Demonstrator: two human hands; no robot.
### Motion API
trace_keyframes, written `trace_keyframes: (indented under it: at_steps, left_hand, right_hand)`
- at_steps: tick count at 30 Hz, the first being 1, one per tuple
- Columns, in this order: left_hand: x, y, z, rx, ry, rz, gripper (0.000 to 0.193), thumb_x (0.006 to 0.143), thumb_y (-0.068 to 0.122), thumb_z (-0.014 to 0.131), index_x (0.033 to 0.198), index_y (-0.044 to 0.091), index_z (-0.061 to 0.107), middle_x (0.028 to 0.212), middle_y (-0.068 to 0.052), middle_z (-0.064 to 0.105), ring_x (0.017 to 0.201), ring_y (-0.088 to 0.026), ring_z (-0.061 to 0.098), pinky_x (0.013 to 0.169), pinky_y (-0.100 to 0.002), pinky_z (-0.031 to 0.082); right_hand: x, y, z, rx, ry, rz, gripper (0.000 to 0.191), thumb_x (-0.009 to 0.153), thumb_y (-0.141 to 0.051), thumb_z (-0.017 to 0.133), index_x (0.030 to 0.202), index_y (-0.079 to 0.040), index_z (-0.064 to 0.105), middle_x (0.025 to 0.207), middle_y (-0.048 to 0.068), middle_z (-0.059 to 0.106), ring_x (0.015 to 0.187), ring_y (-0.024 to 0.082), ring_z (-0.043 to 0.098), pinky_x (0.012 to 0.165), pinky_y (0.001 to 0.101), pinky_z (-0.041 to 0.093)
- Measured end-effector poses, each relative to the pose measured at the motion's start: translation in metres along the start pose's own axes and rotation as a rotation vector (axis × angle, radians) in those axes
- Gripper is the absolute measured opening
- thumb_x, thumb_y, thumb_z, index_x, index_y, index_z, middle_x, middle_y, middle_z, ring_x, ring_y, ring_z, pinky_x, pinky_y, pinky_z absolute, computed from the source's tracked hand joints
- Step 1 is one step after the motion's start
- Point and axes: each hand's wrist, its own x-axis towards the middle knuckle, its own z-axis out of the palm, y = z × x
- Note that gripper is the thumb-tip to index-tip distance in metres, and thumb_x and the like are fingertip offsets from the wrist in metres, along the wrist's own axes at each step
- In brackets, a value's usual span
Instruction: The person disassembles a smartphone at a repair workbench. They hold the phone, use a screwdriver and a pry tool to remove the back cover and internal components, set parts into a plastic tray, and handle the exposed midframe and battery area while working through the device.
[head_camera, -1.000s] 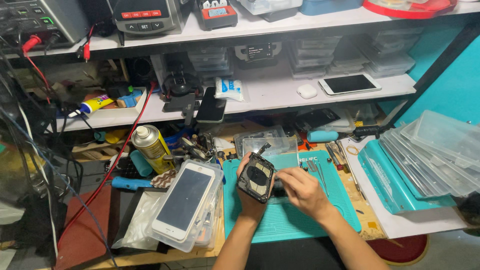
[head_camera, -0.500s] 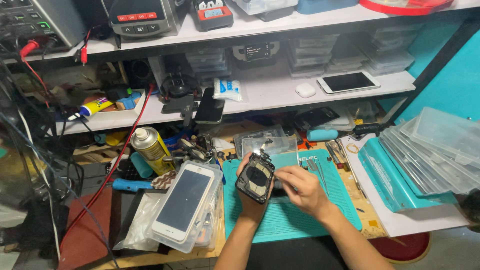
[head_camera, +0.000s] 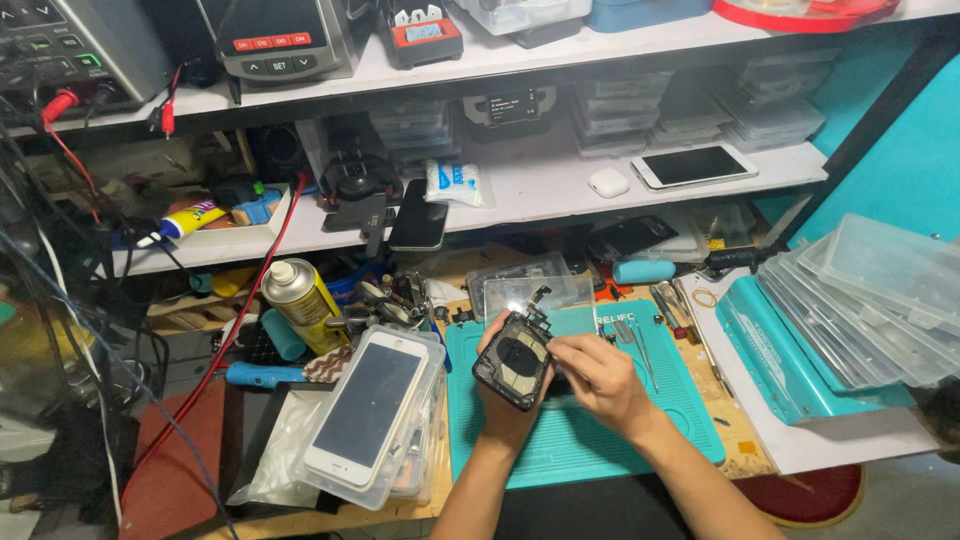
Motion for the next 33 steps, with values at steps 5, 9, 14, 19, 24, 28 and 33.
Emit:
trace_keyframes:
  at_steps: [5,9,14,19,24,28,33]
  left_hand:
    - [0.001,0.008,0.001,0.03,-0.008,0.034,0.081,0.081,0.002,0.086,0.146,-0.003,0.039,0.127,-0.015,0.064,0.109,-0.02,0.069,0.095,-0.031,0.057]
    - [0.0,0.005,0.003,-0.009,-0.01,0.039,0.081,0.083,0.002,0.085,0.149,-0.003,0.038,0.127,-0.013,0.065,0.112,-0.019,0.069,0.098,-0.031,0.058]
    - [-0.003,-0.002,0.002,-0.019,-0.007,0.002,0.083,0.079,0.002,0.084,0.149,-0.003,0.039,0.124,-0.013,0.067,0.108,-0.019,0.07,0.097,-0.031,0.057]
    - [0.0,0.004,0.001,0.005,-0.023,0.001,0.083,0.079,0.002,0.086,0.148,-0.003,0.04,0.125,-0.014,0.066,0.111,-0.02,0.069,0.098,-0.031,0.057]
    - [0.003,0.012,0.0,0.093,-0.054,0.05,0.083,0.076,0.0,0.087,0.146,-0.004,0.042,0.13,-0.016,0.063,0.113,-0.02,0.068,0.098,-0.032,0.056]
    - [0.001,0.012,0.0,-0.041,-0.085,-0.043,0.085,0.08,0.001,0.086,0.151,-0.003,0.04,0.127,-0.013,0.066,0.114,-0.019,0.068,0.101,-0.032,0.056]
    - [0.0,0.009,0.0,-0.052,-0.112,-0.014,0.085,0.081,0.002,0.086,0.152,-0.003,0.038,0.13,-0.013,0.064,0.116,-0.019,0.067,0.102,-0.032,0.055]
  right_hand:
    - [0.002,0.002,-0.004,0.145,0.108,0.247,0.016,0.089,0.004,0.07,0.104,0.001,0.074,0.099,0.013,0.076,0.087,0.024,0.075,0.076,0.031,0.059]
    - [0.003,-0.002,-0.008,0.124,0.077,0.149,0.021,0.087,0.004,0.07,0.107,0.002,0.072,0.102,0.013,0.074,0.089,0.024,0.075,0.078,0.03,0.059]
    - [0.006,-0.01,-0.002,0.003,0.045,0.031,0.022,0.084,0.004,0.07,0.106,0.003,0.072,0.102,0.015,0.074,0.091,0.027,0.073,0.078,0.0304,0.058]
    - [0.003,-0.003,-0.008,0.154,0.152,0.176,0.013,0.095,-0.002,0.063,0.103,0.003,0.072,0.101,0.013,0.075,0.091,0.021,0.074,0.08,0.0293,0.058]
    - [0.004,0.022,-0.016,0.378,0.334,0.374,0.028,0.111,-0.016,0.048,0.102,0.0,0.069,0.097,0.009,0.073,0.082,0.013,0.068,0.076,0.0267,0.056]
    - [0.013,0.049,-0.009,0.176,0.096,0.602,0.021,0.093,-0.017,0.069,0.099,0.001,0.076,0.08,0.004,0.073,0.069,0.008,0.062,0.062,0.0264,0.048]
    - [0.016,0.068,0.011,0.26,-0.069,0.686,0.021,0.082,-0.02,0.08,0.091,-0.001,0.082,0.069,0.0,0.072,0.062,0.005,0.055,0.057,0.0259,0.043]
